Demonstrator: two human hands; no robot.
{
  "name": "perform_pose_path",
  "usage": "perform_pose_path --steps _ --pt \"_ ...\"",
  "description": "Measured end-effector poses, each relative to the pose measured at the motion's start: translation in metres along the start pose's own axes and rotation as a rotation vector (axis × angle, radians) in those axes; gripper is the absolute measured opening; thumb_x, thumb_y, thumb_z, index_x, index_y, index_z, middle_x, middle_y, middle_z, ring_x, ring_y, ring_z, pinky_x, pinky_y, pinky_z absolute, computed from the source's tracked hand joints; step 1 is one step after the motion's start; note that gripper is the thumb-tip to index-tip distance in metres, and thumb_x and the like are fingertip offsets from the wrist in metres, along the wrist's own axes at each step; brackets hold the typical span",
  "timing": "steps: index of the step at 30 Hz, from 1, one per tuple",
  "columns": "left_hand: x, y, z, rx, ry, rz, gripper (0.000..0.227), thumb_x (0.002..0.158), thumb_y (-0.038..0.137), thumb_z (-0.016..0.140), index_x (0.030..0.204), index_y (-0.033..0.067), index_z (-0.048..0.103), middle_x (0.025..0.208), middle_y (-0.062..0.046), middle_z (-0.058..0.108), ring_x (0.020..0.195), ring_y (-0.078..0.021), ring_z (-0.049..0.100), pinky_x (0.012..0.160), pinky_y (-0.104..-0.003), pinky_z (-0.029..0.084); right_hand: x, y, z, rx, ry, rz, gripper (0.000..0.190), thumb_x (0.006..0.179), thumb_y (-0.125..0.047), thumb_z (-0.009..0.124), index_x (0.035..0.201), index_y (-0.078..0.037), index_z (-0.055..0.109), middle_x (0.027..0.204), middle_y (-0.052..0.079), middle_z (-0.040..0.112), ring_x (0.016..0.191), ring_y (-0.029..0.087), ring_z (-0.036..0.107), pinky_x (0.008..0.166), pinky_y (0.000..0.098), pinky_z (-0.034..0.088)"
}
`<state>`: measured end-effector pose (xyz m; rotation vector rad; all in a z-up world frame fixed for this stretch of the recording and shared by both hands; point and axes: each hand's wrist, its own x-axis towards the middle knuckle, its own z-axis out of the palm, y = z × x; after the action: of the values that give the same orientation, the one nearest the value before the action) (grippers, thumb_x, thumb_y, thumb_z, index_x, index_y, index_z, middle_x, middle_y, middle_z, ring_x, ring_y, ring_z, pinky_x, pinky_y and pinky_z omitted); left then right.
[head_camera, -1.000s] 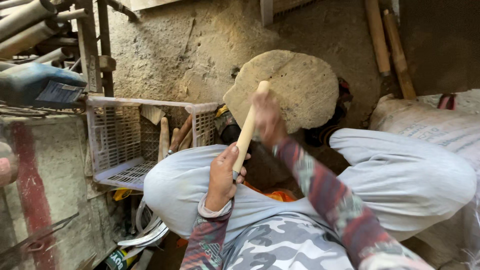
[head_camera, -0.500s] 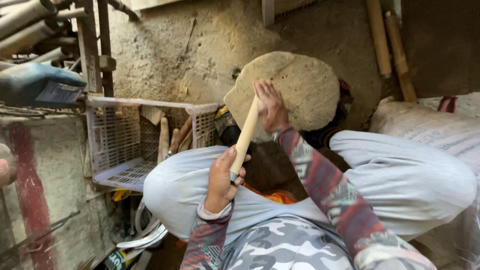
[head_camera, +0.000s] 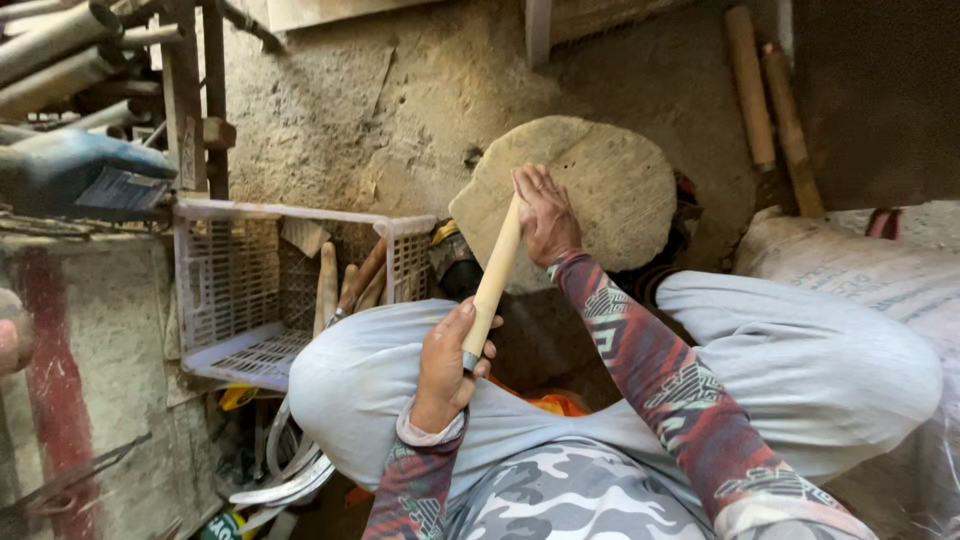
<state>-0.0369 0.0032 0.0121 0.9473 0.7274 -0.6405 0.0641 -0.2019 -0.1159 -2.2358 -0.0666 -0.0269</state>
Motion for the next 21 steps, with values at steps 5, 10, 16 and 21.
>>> perform_pose_path --steps 5,10,16,21 --pt "-0.011 -0.009 0.007 0.813 0.192 0.725 0.048 0.100 0.030 0.069 0.136 0.0008 0.061 0.098 -0.011 0.070 0.075 -0.0116 0.065 0.058 -0.026 0.049 0.007 0.007 0.000 -0.002 0.008 0.018 0.059 0.105 -0.034 0.037 0.158 -0.007 0.042 0.162 0.022 0.040 0.155 0.042 0.030 0.125 0.0547 0.022" --pt "-0.021 -0.006 0.014 0.823 0.198 0.702 0.038 0.099 0.024 0.068 0.130 0.0020 0.068 0.092 -0.007 0.070 0.070 -0.0064 0.060 0.059 -0.023 0.046 -0.031 -0.062 -0.019 0.053 -0.006 -0.075 0.058 0.104 -0.028 0.039 0.155 -0.002 0.044 0.162 0.022 0.042 0.156 0.039 0.032 0.128 0.0549 0.019" --pt "-0.022 -0.001 -0.001 0.279 0.107 0.128 0.042 0.098 0.026 0.065 0.133 0.0028 0.071 0.076 -0.005 0.064 0.040 -0.0048 0.044 0.034 -0.021 0.031 -0.088 -0.084 -0.001 0.154 -0.157 -0.143 0.057 0.101 -0.026 0.041 0.151 0.001 0.048 0.160 0.025 0.045 0.155 0.040 0.034 0.128 0.0547 0.017" --pt "-0.020 0.003 -0.001 0.183 0.099 0.089 0.044 0.098 0.028 0.064 0.133 0.0008 0.067 0.084 -0.007 0.068 0.040 -0.0066 0.045 0.033 -0.021 0.030 -0.009 -0.031 0.004 0.044 -0.001 -0.136 0.055 0.103 -0.023 0.039 0.151 0.002 0.048 0.157 0.026 0.046 0.151 0.044 0.035 0.125 0.0531 0.020"
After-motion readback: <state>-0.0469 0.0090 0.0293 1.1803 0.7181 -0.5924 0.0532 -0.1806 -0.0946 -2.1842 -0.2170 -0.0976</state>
